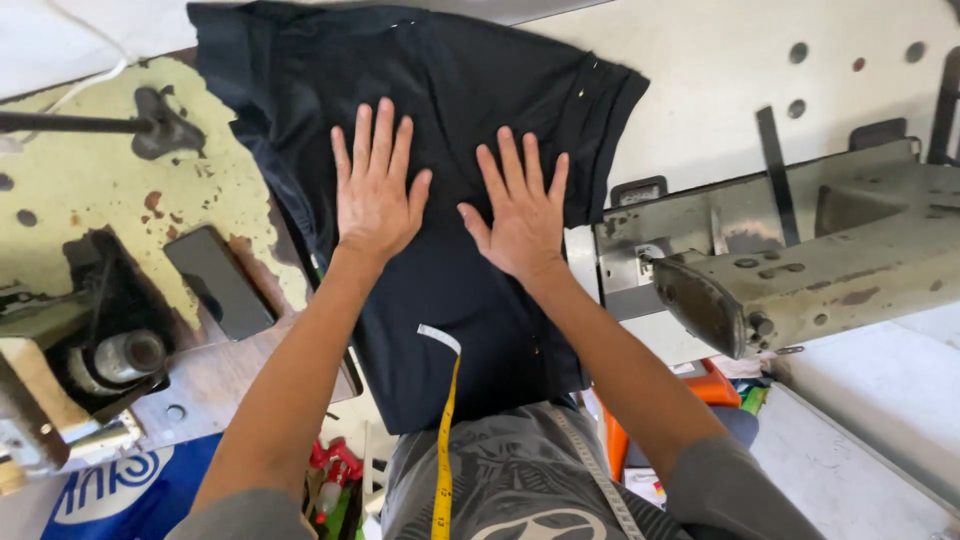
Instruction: Measuring black fabric with a tape measure, marking it with chalk, and cutting it with scissors on a sewing factory workbench.
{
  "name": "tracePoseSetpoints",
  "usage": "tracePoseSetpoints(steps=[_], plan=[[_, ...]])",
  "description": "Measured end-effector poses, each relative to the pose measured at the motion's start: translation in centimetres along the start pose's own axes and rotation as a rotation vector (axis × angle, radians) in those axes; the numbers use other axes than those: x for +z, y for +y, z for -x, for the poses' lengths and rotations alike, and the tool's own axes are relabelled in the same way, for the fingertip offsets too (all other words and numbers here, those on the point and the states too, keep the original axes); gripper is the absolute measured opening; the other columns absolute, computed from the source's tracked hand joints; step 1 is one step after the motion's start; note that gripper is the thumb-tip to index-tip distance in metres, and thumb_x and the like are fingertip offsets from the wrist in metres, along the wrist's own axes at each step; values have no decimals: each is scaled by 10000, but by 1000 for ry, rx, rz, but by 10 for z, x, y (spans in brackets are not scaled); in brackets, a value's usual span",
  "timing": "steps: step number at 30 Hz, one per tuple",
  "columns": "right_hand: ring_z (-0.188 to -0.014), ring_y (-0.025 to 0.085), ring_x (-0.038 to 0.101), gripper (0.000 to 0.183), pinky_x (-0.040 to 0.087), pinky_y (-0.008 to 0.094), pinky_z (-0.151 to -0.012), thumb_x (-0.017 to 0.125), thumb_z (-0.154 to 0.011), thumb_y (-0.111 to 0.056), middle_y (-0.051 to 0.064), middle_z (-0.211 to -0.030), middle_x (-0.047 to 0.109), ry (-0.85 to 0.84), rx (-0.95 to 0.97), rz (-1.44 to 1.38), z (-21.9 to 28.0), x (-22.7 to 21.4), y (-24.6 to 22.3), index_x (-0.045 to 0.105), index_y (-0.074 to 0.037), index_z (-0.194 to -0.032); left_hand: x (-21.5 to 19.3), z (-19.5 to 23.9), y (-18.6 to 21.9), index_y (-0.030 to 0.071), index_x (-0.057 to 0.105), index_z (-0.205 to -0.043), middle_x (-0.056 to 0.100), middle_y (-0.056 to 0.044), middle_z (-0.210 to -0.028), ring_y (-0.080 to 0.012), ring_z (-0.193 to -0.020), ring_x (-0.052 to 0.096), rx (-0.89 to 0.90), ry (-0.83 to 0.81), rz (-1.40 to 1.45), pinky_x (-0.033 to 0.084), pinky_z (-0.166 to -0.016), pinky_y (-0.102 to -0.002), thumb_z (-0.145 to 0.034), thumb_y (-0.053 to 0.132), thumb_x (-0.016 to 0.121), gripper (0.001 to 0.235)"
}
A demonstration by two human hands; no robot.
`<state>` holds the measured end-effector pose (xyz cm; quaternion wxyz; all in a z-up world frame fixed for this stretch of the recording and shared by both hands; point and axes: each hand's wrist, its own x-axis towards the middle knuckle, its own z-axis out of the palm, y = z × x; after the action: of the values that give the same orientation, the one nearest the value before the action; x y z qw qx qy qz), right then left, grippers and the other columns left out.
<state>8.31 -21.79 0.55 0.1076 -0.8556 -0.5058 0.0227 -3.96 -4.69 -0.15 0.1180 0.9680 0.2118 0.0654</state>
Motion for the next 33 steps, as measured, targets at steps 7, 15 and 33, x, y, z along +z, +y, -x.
tracePoseSetpoints(steps=[7, 15, 33], plan=[[-1518, 443, 231, 736, 120, 743, -1160, 580, -1058, -543, 218, -1650, 278, -20, -87, -25, -51, 7, 5, 471, -57, -1600, 18, -46, -42, 0, 412, -1562, 325, -201, -1598, -406, -1485, 264, -61, 32, 61, 179, -1227, -624, -1104, 366, 576, 608], [-1559, 508, 197, 646, 136, 722, -1228, 494, -1104, -407, 299, -1667, 225, -30, -156, -211, 98, -21, -61, 375, -19, -1607, -6, 100, 55, 58, 378, -1605, 196, -199, -1682, -359, -1574, 200, -157, -71, -61, 177, -1277, -575, -1053, 409, 543, 675], [-1569, 419, 42, 694, 15, 695, -1188, 418, -1127, -516, 223, -1706, 90, -97, -178, 9, 154, 20, -17, 299, -99, -1669, -2, 171, 63, 70, 251, -1667, 55, -169, -1718, -352, -1591, 39, -151, -169, 85, 31, -1268, -644, -1127, 445, 354, 665]])
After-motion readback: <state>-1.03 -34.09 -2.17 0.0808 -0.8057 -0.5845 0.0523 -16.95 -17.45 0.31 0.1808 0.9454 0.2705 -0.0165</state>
